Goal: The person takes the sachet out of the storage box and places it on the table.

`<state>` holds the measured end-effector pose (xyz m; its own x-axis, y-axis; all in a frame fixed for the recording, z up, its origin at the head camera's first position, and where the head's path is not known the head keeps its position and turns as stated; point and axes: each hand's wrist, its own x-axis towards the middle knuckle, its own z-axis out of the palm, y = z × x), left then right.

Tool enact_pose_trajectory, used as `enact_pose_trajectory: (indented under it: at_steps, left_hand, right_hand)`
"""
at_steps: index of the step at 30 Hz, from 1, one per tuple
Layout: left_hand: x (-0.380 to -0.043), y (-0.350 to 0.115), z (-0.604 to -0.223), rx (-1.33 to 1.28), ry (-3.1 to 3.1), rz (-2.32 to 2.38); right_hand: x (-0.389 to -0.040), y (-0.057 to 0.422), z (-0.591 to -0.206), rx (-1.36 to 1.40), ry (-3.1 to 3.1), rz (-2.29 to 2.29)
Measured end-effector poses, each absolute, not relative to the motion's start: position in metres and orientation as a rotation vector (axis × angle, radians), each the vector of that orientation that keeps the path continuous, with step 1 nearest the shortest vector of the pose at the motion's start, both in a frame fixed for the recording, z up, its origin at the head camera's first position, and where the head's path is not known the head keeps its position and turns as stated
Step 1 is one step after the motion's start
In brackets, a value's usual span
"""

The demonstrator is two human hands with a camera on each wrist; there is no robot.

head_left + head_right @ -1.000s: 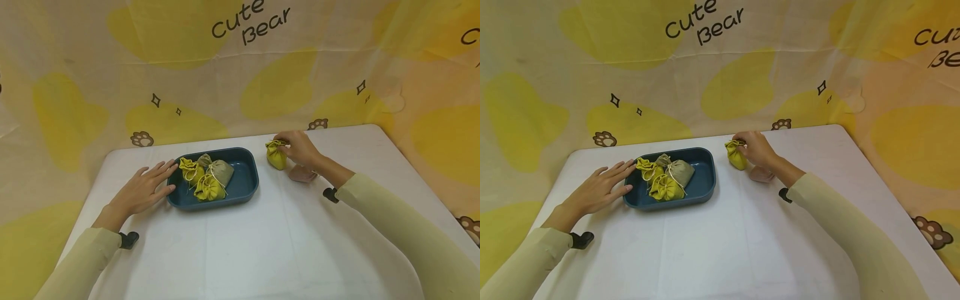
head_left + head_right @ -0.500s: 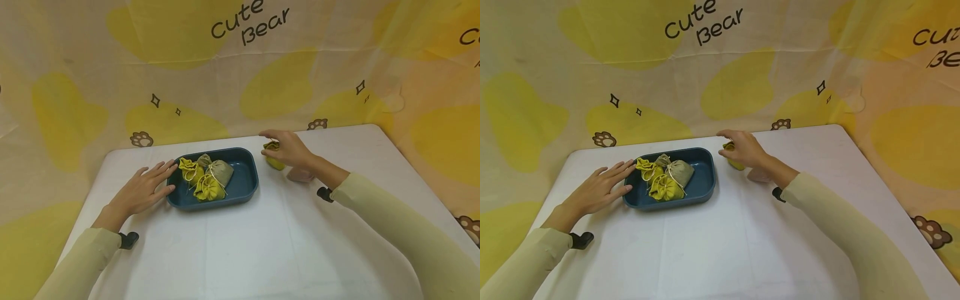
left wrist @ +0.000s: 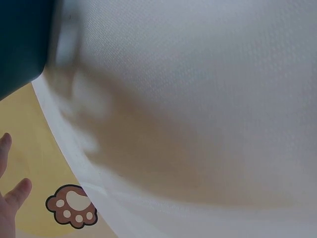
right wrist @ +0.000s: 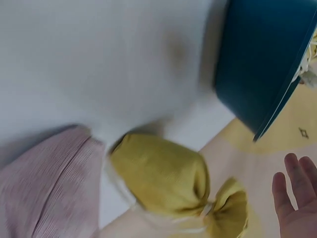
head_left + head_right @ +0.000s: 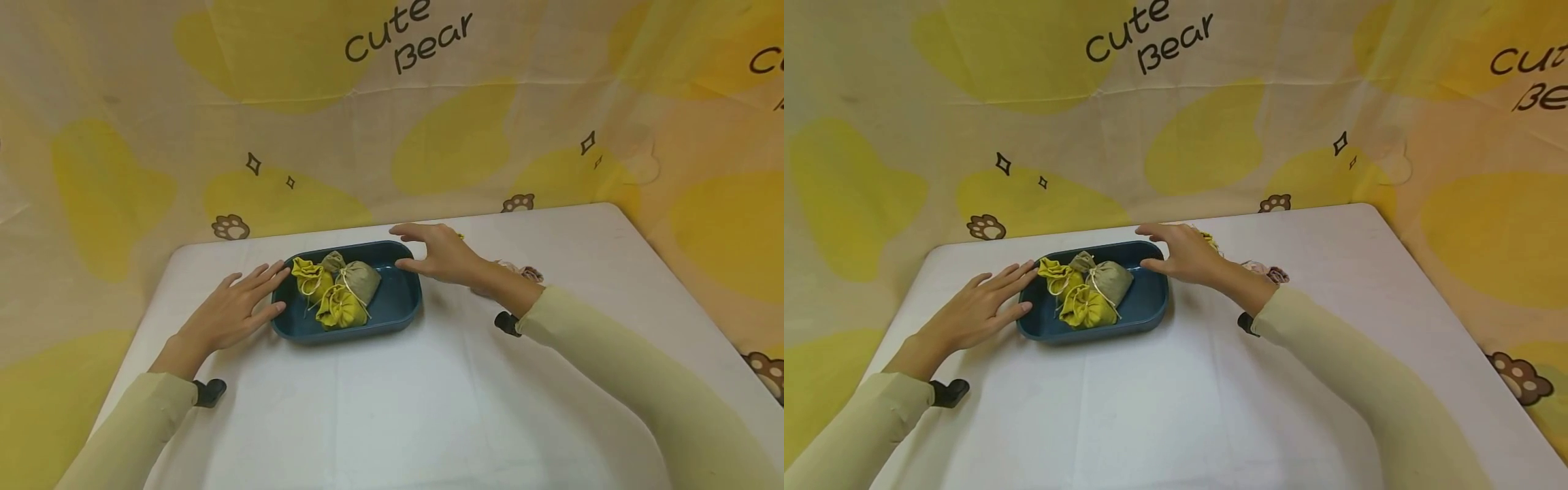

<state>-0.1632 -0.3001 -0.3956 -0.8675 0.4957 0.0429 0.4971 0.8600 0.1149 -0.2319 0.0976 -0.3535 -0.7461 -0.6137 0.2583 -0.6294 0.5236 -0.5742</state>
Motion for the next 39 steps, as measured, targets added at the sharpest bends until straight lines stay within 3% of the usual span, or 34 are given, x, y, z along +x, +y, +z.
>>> enact_pose_trajectory:
  at_steps: [27, 39]
  left_hand:
    - [-0.163, -0.3, -0.394, -0.79, -3.032, -0.182]
    - [-0.162, -0.299, -0.393, -0.79, -3.057, -0.165]
  right_hand:
    - [-0.206, 0.041, -0.366, 1.482, -2.732, 1.091]
    - [-0.2, 0.027, -0.372, 1.507, -2.802, 1.009]
